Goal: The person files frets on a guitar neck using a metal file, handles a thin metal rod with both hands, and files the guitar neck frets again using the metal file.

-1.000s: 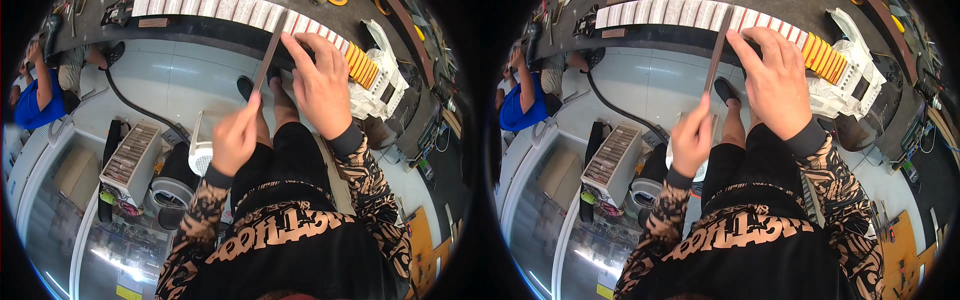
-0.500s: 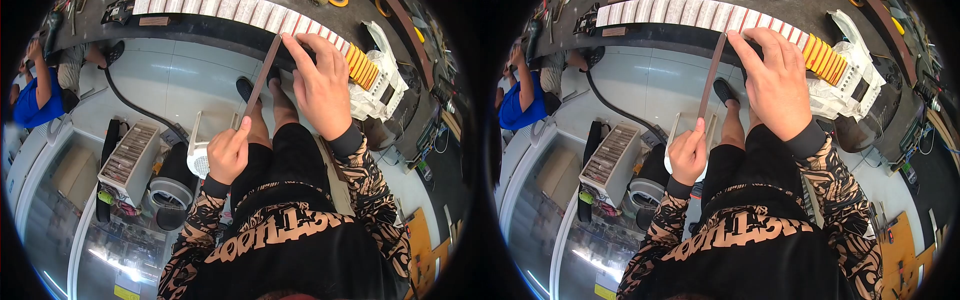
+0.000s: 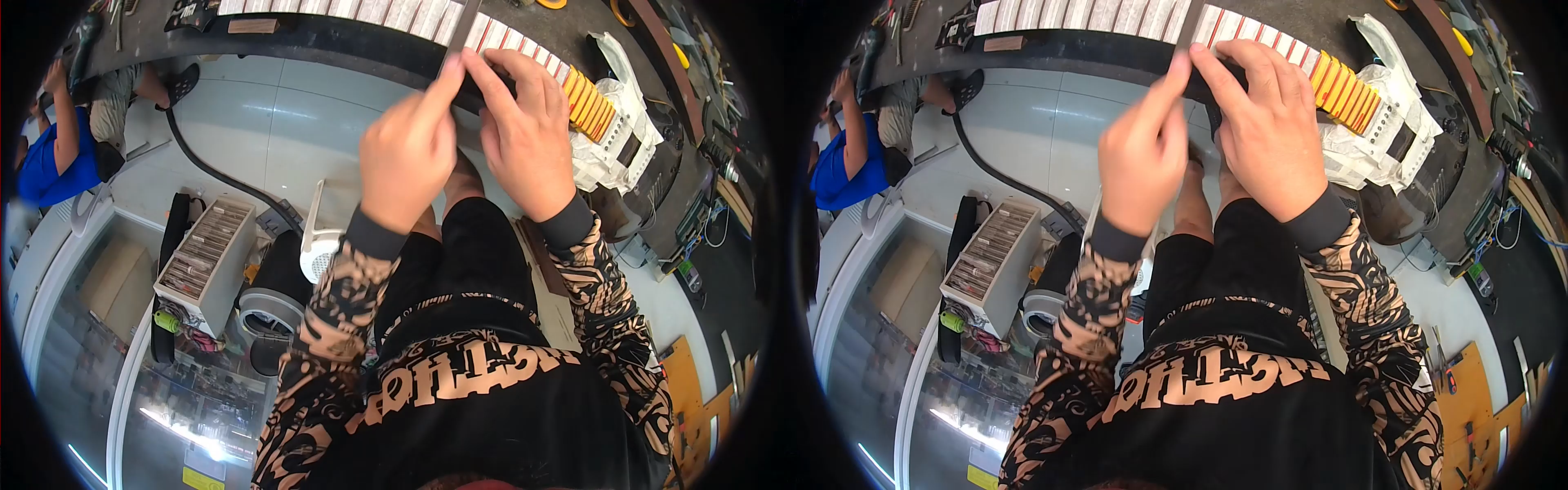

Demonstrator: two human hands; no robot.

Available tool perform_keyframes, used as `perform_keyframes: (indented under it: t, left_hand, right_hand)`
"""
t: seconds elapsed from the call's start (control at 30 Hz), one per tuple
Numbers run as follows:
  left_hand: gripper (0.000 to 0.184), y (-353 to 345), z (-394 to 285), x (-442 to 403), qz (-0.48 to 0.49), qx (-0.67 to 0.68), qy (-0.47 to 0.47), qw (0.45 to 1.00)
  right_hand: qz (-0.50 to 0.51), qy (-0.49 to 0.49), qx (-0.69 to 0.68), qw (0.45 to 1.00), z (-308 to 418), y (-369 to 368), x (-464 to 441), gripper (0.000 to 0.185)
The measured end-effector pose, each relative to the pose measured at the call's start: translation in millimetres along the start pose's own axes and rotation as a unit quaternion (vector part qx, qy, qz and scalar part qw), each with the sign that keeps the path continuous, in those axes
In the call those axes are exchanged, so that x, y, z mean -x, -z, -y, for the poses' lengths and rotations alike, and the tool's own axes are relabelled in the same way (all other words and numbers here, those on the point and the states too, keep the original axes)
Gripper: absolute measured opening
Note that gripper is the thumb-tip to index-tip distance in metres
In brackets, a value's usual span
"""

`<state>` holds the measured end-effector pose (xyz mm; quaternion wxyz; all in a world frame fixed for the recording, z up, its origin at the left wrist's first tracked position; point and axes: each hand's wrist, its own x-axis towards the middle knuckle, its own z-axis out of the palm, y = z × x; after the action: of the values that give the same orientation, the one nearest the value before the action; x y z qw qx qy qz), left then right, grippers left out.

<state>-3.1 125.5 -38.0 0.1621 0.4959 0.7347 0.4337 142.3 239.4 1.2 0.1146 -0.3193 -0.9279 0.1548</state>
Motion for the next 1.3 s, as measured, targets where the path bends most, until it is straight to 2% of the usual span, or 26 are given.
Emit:
perform_keyframes:
  t: [0.1,0.2,0.37,0.43,0.5,0.6,0.63,0.7,0.83,0.9,0.93,0.97,1.03,1.07,1.13,1.2,1.27,1.3]
  left_hand:
    - [0.068,44.0,1.2,97.5,0.06,-0.047,0.048,0.996]
    - [0.067,59.7,-17.3,111.1,0.095,-0.075,0.09,0.989]
    - [0.059,-2.1,-16.1,-36.8,0.018,-0.045,0.022,0.999]
    - [0.061,-1.4,-16.8,-41.7,0.027,-0.036,0.036,0.998]
    - [0.065,21.4,-13.5,1.7,0.041,0.001,0.03,0.999]
    - [0.07,58.7,-13.7,99.5,0.064,-0.039,0.056,0.996]
    - [0.069,71.1,-24.6,108.7,0.104,-0.053,0.106,0.988]
    - [0.066,67.2,-24.3,96.9,0.104,-0.033,0.107,0.988]
    - [0.051,10.1,-15.9,-25.2,0.026,0.074,0.065,0.995]
    - [0.049,7.2,-19.9,-41.0,0.049,0.075,0.097,0.991]
    - [0.047,9.4,-21.3,-45.3,0.061,0.071,0.112,0.989]
    - [0.05,10.7,-16.6,-22.6,0.019,0.085,0.068,0.994]
    - [0.053,37.0,-21.2,38.5,0.04,0.083,0.084,0.992]
    - [0.047,56.2,-19.9,73.1,0.094,0.028,0.09,0.991]
    - [0.049,78.5,-33.6,92.8,0.152,0.004,0.173,0.973]
    - [0.05,71.4,-31.5,83.8,0.124,0.029,0.155,0.98]
    - [0.052,37.0,-25.4,17.8,0.05,0.079,0.094,0.991]
    - [0.051,22.9,-22.6,-12.5,0.046,0.106,0.09,0.989]
  right_hand:
    - [-0.013,0.004,0.0,1.0,-1.3,-4.0,0.0,0.082]
    - [0.002,-0.002,-0.009,1.0,-0.8,0.6,0.4,0.082]
    - [-0.006,-0.002,0.002,1.0,0.1,-2.1,1.7,0.083]
    - [-0.007,-0.004,0.001,1.0,1.2,-1.9,-0.4,0.083]
    - [-0.004,-0.003,-0.005,1.0,1.4,-1.8,-0.3,0.084]
    - [0.001,-0.007,-0.014,1.0,3.3,0.4,-1.8,0.085]
    - [0.0,-0.008,-0.014,1.0,2.4,0.1,-1.6,0.086]
    - [0.002,-0.006,-0.016,1.0,2.6,-0.9,-0.5,0.087]
    - [-0.005,-0.005,-0.003,1.0,2.2,-2.0,0.1,0.088]
    - [-0.005,-0.006,0.001,1.0,2.7,-3.5,-0.2,0.087]
    - [0.003,-0.005,-0.008,1.0,4.1,-1.8,-1.0,0.087]
    - [0.007,-0.004,-0.015,1.0,4.4,1.3,-1.9,0.087]
    - [0.012,-0.006,-0.025,1.0,4.7,5.9,-2.2,0.087]
    - [0.011,-0.004,-0.027,1.0,3.8,5.0,-2.2,0.087]
    - [0.009,-0.003,-0.029,1.0,2.7,3.8,-2.0,0.088]
    - [0.007,-0.005,-0.027,1.0,2.6,3.5,-1.0,0.087]
    - [0.004,-0.007,-0.027,1.0,4.0,3.4,-2.1,0.085]
    - [0.004,-0.009,-0.026,1.0,4.1,4.4,-2.8,0.084]
